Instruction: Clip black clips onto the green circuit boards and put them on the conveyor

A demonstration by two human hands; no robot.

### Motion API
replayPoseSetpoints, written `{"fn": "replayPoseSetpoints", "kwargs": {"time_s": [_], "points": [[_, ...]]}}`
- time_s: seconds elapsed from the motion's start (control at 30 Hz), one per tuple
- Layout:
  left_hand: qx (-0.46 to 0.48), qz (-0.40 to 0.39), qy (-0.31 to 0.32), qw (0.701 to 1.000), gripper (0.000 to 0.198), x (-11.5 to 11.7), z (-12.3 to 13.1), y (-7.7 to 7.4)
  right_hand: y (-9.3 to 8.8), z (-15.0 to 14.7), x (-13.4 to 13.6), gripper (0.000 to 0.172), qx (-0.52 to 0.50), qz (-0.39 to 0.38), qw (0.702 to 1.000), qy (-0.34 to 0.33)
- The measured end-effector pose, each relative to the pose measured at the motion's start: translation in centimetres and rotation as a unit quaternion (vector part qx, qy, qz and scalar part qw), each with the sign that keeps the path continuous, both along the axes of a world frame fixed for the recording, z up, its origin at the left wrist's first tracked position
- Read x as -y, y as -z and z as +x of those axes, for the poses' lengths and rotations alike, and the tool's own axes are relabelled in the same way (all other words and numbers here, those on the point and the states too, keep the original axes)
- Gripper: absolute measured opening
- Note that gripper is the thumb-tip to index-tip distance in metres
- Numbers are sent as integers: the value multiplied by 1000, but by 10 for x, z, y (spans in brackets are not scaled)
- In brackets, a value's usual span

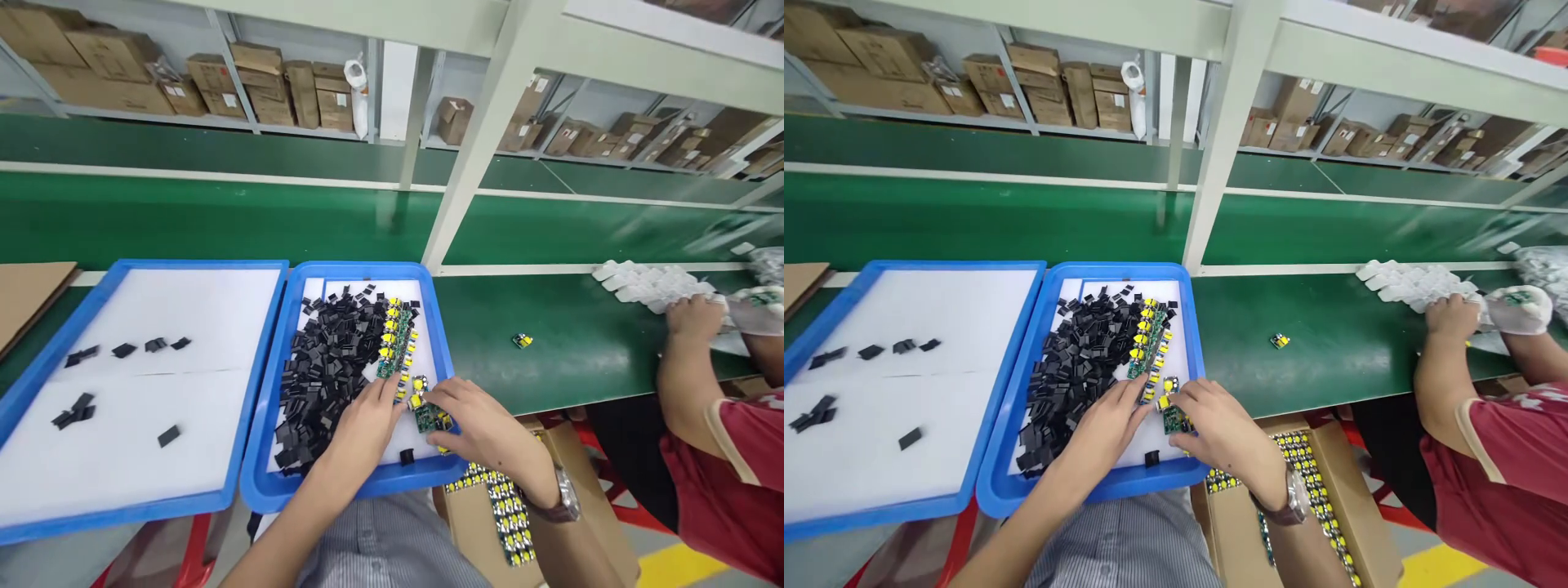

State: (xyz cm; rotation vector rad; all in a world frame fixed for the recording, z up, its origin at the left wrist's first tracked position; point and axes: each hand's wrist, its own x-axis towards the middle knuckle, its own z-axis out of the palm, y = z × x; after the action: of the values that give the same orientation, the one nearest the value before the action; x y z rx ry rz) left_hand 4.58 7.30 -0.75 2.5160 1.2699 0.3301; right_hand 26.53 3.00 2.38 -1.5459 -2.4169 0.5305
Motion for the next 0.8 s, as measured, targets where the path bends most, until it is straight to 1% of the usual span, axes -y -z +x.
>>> {"fn": "replayPoseSetpoints", "kwargs": {"time_s": [0.07,0.17,0.23,0.3,0.37,0.43,0.53,0.6,0.67,0.73,0.77,0.8], "points": [[14,-1,-17,1000,40,3,-11,-3,4,-3,6,48,27,-12,1000,-5],[46,10,-27,999,33,8,-22,-7,11,-4,10,46,25,-4,1000,2],[48,2,0,999,29,12,-22,-10,13,-4,10,49,7,1,1000,4],[30,-19,37,999,23,16,-17,-13,14,-6,7,50,-4,11,1000,9],[10,-38,60,997,18,20,-13,-17,16,-13,2,44,6,30,999,19],[8,-52,64,997,18,25,-16,-20,20,-22,-3,34,35,53,998,29],[37,-69,51,996,19,35,-34,-22,28,-30,-8,22,69,78,994,32],[74,-86,33,993,19,43,-50,-22,30,-29,-8,16,56,80,995,27],[125,-113,3,986,18,51,-65,-20,28,-25,-5,15,19,76,996,34],[188,-146,-39,970,19,58,-72,-16,22,-24,-1,17,-39,68,996,52],[222,-167,-58,959,23,60,-73,-13,18,-28,2,18,-79,62,993,59],[256,-190,-72,945,32,62,-71,-11,13,-33,4,17,-126,54,989,60]]}}
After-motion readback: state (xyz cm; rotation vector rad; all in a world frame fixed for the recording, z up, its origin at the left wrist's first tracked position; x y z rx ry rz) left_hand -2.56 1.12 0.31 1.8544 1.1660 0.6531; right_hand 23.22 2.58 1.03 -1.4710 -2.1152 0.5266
